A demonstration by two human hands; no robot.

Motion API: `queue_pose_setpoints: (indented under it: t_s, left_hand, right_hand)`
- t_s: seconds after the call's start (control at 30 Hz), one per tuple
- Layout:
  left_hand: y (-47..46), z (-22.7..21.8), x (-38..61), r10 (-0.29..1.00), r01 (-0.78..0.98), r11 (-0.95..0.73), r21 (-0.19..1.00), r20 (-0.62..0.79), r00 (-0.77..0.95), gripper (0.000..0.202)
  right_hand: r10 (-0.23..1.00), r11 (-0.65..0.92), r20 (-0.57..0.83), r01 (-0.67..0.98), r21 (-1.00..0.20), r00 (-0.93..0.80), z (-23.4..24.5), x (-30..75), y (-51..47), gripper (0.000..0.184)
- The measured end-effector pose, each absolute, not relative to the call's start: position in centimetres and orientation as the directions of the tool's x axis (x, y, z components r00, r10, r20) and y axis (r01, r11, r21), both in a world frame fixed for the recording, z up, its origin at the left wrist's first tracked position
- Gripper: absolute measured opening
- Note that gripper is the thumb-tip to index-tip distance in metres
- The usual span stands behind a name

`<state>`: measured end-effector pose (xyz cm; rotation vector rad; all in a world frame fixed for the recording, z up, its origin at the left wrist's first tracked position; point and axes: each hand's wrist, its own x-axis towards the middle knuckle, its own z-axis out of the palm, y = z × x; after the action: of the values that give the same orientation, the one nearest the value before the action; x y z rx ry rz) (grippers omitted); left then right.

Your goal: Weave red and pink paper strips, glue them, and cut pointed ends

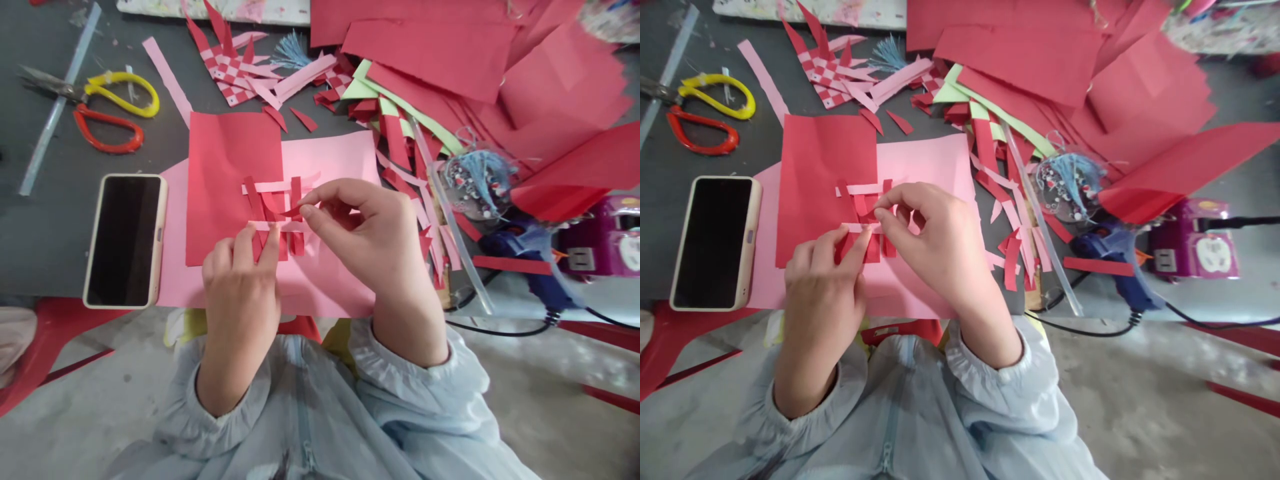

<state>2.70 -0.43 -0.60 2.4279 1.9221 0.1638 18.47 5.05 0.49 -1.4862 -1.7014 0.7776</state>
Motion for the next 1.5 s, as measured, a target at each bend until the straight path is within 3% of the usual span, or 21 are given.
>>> queue_pose_setpoints:
  t_s: [0.4,0.57,0.67,1.03,1.3,1.5]
  left_hand:
    - [-0.5,-0.7,3.0,0.976,0.969,-0.216,0.124,0.061,0.21,0.046]
    - [-0.6,-0.9,2.9,0.973,0.969,-0.224,0.104,0.073,0.217,0.052]
    - [-0.6,-0.8,2.9,0.973,0.969,-0.228,0.096,0.068,0.223,0.055]
    - [-0.2,0.1,0.5,0.928,0.915,-0.372,0.156,0.026,0.373,0.042]
    - [0.0,0.1,-0.4,0.938,0.877,-0.347,0.332,0.142,0.317,0.036]
    - [-0.3,0.5,-0.2,0.925,0.854,-0.342,0.392,0.298,0.234,0.03]
  right_hand:
    - [0.976,0.204,0.13,0.537,-0.819,-0.173,0.9,19.4,4.8,0.015]
    - [0.977,0.194,0.051,0.753,-0.629,-0.208,0.9,20.7,5.1,0.006]
    - [0.974,0.185,-0.006,0.82,-0.542,-0.224,0.7,20.8,5.1,0.016]
    - [0.97,0.161,-0.085,0.867,-0.472,-0.227,0.5,20.6,5.2,0.016]
    - [0.972,0.151,-0.085,0.863,-0.482,-0.218,0.3,20.6,5.3,0.014]
    - [0.979,0.145,-0.052,0.848,-0.51,-0.198,0.0,20.6,5.5,0.008]
